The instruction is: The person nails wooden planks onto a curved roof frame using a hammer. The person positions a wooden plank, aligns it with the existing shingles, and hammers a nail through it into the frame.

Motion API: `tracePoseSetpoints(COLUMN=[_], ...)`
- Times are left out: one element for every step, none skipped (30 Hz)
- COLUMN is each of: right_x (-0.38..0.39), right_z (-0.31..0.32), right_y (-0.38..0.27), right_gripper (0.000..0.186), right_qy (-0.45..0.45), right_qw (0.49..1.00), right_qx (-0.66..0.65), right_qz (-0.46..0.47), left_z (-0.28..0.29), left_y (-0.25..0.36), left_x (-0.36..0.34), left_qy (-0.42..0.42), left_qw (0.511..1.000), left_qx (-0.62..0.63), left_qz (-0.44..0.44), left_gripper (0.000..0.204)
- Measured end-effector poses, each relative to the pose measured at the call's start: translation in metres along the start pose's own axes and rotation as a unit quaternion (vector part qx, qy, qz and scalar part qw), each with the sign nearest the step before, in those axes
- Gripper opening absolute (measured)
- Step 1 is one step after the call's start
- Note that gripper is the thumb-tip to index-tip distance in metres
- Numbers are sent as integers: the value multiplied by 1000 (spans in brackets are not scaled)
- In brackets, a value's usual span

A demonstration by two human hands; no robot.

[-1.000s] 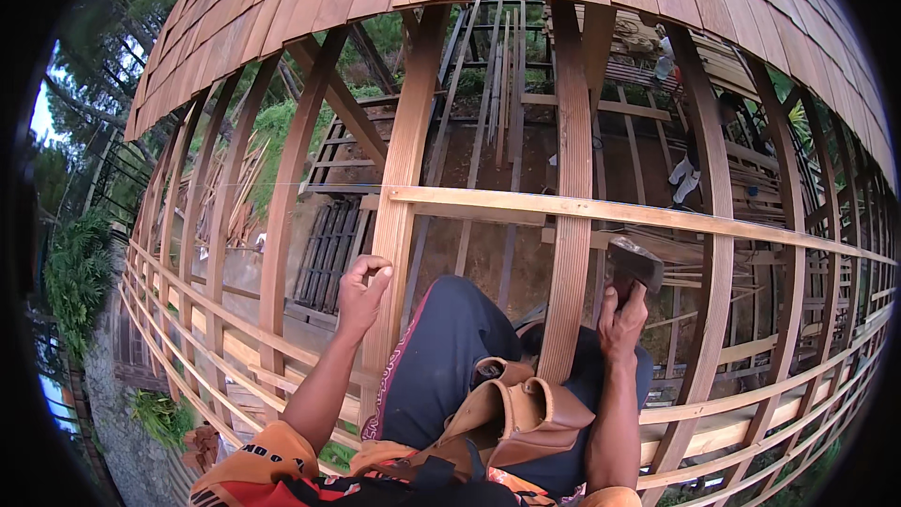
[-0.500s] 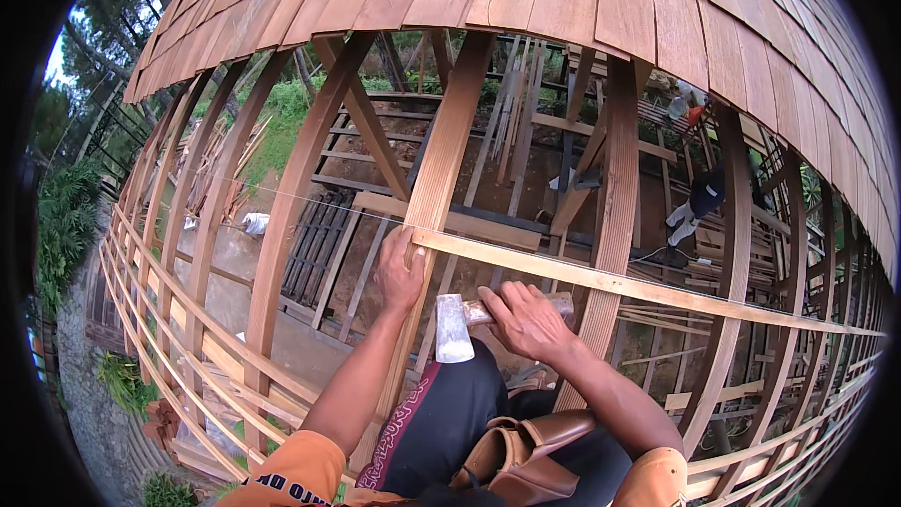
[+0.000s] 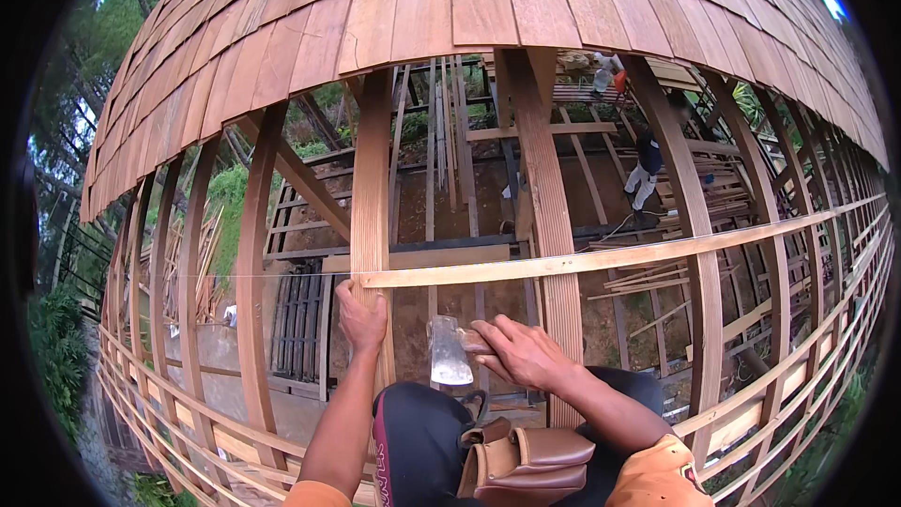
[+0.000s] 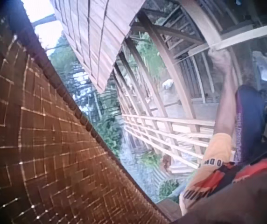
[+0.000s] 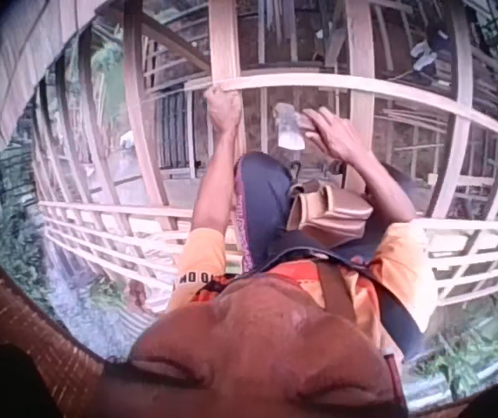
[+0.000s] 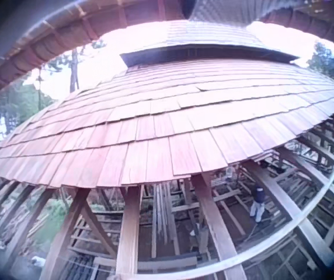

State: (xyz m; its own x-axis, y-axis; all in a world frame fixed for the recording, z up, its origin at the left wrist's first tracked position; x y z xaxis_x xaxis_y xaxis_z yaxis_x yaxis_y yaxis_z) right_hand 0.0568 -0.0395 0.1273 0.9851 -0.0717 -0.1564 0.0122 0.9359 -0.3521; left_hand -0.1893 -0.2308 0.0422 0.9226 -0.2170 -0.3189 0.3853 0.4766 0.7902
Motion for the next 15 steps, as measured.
tracePoseSetpoints(right_x=[20,39,57,72,80,85,90,92,95,100,108,112,113,110,113], right_z=[-3,-9,-14,-19,-25,-31,-36,-40,-45,-45,-46,-45,-45,-48,-56], right_y=[2,2,4,7,12,19,25,35,45,59,72,78,85,89,94], right_gripper=[45,45,42,40,41,44,49,51,53,55,56,53,52,52,52], right_qy=[35,50,58,72,57,121,184,207,231,252,224,210,221,226,237], right_qw=[996,994,975,941,910,898,885,875,863,861,852,815,788,759,754], right_qx=[-68,-62,-138,-217,-269,-278,-282,-294,-304,-299,-322,-414,-470,-526,-524], right_qz=[-43,-72,-166,-250,-311,-318,-322,-326,-330,-326,-345,-347,-332,-311,-317], left_z=[2,0,-4,-1,5,9,8,11,11,8,2,3,2,5,2], left_y=[-1,-4,-2,0,2,1,-8,-18,-20,-19,-19,-20,-22,-33,-31], left_x=[-2,-1,-1,-2,0,-2,-5,-8,-10,-10,-8,-12,-17,-26,-27], left_qy=[4,2,-4,-5,-2,4,4,6,1,-5,-31,-48,-71,-91,-125], left_qw=[1000,999,999,998,998,998,998,998,997,996,994,991,987,991,988], left_qx=[-21,-39,-43,-52,-53,-53,-53,-60,-74,-87,-98,-111,-121,-78,-68], left_qz=[11,25,30,35,38,38,21,2,19,35,44,53,80,58,65], left_gripper=[60,60,65,69,70,71,72,72,73,74,75,77,78,77,74])
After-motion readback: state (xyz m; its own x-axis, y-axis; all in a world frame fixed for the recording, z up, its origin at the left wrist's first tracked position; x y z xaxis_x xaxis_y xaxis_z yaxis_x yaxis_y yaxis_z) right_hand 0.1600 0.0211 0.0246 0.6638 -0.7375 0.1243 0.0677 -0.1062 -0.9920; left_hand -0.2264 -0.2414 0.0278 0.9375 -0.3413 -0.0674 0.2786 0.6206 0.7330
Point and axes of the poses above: each hand's wrist, its own x-axis away from the middle knuckle, its own z-axis out of the back of the hand, y = z × x, the point moved 2 cm from there along -x, towards the middle knuckle, and after that the axes turned 13 degrees about x, right-handed, at the moved point
